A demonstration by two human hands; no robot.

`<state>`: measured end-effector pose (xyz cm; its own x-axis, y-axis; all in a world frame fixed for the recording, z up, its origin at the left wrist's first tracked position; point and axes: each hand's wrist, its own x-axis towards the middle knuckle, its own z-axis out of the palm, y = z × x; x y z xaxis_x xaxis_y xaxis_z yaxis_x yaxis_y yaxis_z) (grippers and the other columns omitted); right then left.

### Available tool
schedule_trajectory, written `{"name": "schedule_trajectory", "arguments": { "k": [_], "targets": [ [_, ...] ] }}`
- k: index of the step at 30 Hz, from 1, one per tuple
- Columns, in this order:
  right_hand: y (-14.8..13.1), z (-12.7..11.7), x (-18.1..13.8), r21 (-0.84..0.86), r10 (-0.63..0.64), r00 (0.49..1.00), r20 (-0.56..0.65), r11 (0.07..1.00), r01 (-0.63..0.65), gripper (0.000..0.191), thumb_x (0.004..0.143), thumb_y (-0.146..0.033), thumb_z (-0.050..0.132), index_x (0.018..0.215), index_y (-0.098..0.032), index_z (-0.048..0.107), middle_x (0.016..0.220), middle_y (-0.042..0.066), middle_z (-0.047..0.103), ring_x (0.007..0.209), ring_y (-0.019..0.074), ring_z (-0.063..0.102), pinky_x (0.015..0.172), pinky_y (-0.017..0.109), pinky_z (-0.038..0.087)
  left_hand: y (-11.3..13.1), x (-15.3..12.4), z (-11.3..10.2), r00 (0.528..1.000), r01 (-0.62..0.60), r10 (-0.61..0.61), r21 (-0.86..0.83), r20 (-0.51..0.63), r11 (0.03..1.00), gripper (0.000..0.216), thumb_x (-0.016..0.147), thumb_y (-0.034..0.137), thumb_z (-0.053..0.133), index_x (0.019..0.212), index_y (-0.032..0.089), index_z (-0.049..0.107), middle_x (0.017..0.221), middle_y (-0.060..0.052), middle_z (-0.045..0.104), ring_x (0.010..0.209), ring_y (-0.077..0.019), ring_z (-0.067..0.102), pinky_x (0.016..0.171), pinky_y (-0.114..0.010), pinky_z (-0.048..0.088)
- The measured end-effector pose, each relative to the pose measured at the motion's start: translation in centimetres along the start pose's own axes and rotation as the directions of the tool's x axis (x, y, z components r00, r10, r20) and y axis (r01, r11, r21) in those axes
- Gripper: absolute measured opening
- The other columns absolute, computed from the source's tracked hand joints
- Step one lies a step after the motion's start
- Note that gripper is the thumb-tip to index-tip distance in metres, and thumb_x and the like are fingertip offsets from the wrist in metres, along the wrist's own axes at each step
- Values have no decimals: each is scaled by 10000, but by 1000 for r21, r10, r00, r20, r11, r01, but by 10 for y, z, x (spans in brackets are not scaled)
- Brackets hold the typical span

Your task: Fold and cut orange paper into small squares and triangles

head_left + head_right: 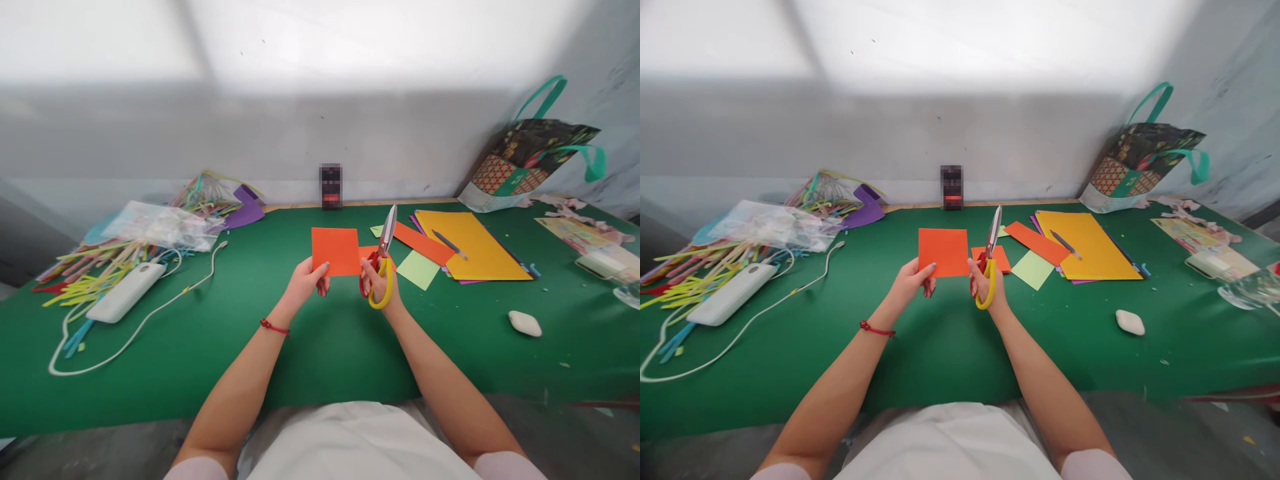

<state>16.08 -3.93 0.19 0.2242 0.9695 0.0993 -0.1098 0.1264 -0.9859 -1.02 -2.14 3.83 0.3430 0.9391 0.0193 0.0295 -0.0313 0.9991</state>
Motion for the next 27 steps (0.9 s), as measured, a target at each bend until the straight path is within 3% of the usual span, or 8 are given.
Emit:
{"name": "schedule_trajectory", "arguments": {
  "k": [5, 9, 15, 27],
  "targets": [
    [6, 5, -2, 8, 123, 992, 6, 992, -123, 489, 666, -676, 555, 726, -193, 511, 581, -57, 489, 336, 38, 363, 309, 189, 318, 5, 0, 0, 963, -133, 132, 9, -234, 991, 237, 762, 398, 527, 787, 172, 461, 405, 69, 507, 312, -79, 442, 341, -193, 358],
    [8, 12, -13, -102, 211, 974, 85, 974, -202, 537, 691, -728, 459, 696, -191, 481, 550, -49, 466, 315, 54, 369, 300, 211, 337, 14, -6, 3, 919, -202, 205, 44, -337, 978, 198, 791, 364, 505, 752, 175, 460, 403, 71, 498, 311, -75, 448, 340, -188, 360],
    [5, 13, -22, -338, 180, 963, 202, 935, -105, 528, 724, -723, 411, 680, -199, 455, 570, -49, 469, 328, 58, 397, 328, 216, 370, 25, -11, 6, 888, -242, 262, 100, -377, 965, 171, 811, 306, 488, 697, 184, 454, 412, 67, 505, 314, -67, 454, 343, -180, 367],
    [8, 13, -25, -337, 159, 960, 228, 939, -76, 518, 749, -711, 390, 694, -199, 445, 578, -49, 462, 338, 57, 381, 343, 220, 377, 29, -9, 3, 892, -217, 272, 187, -360, 958, 150, 819, 248, 470, 682, 188, 453, 423, 65, 520, 313, -67, 457, 347, -183, 368]
  ]
}}
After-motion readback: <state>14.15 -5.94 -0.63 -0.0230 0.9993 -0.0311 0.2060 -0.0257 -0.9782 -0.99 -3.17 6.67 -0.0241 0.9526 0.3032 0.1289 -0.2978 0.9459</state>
